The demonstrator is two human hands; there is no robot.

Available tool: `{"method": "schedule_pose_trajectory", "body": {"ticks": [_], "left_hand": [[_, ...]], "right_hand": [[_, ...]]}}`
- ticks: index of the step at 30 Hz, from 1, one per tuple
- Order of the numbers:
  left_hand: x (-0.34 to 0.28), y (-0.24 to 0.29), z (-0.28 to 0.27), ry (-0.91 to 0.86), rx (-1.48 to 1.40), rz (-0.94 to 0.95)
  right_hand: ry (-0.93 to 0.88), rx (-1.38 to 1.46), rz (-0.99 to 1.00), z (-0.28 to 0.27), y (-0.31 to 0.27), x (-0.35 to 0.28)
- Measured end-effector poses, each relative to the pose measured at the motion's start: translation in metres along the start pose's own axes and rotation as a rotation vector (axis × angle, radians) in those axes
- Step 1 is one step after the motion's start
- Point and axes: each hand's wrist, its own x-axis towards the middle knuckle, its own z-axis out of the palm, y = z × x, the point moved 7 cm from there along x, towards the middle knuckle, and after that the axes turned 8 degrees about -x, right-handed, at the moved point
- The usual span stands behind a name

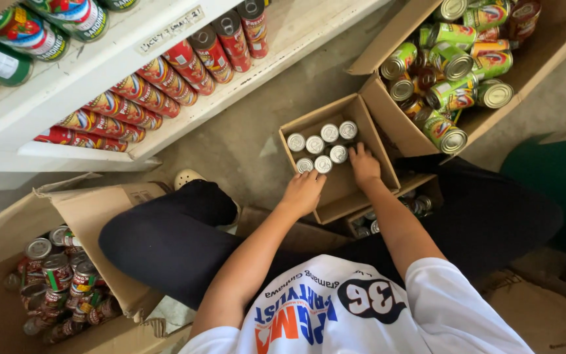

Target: The recorder is stocking canned goods from boxes on the floor onto a grocery store shelf.

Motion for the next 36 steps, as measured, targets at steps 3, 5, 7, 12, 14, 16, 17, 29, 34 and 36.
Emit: {"method": "schedule_pose_trajectory", "body": {"ticks": [3, 5, 7, 12, 14, 16, 17, 29, 34, 36], "left_hand": [[0.002, -0.002, 0.001, -0.002, -0.002, 0.002], [0.003, 0.004, -0.013, 0.018, -0.016, 0.0], [0.003, 0.006, -0.025, 0.03, -0.034, -0.001], [0.014, 0.006, -0.062, 0.128, -0.354, -0.116], [0.014, 0.024, -0.09, 0.169, -0.381, -0.048], [0.01, 0.041, -0.111, 0.222, -0.403, 0.016], [0.008, 0.043, -0.116, 0.206, -0.46, -0.055], [-0.015, 0.016, -0.137, 0.383, -1.61, -0.098], [-0.018, 0.006, -0.145, 0.461, -1.904, -0.016], [-0.019, -0.002, -0.145, 0.537, -1.929, -0.044]], "right_hand": [[0.133, -0.061, -0.013, -0.014, -0.003, -0.002], [-0.018, 0.02, 0.041, -0.06, -0.001, -0.009], [-0.178, 0.104, 0.099, -0.087, 0.004, -0.015], [-0.225, 0.299, 0.026, -0.168, 0.03, -0.024], [-0.21, 0.476, -0.109, -0.18, 0.034, -0.028], [-0.187, 0.646, -0.257, -0.199, 0.03, -0.032], [-0.246, 0.894, -0.326, -0.21, 0.023, -0.033], [-0.21, 1.599, -0.646, -0.351, -0.049, -0.088], [-0.138, 1.651, -0.555, -0.338, -0.069, -0.087], [0.018, 1.692, -0.547, -0.319, -0.072, -0.078]]}}
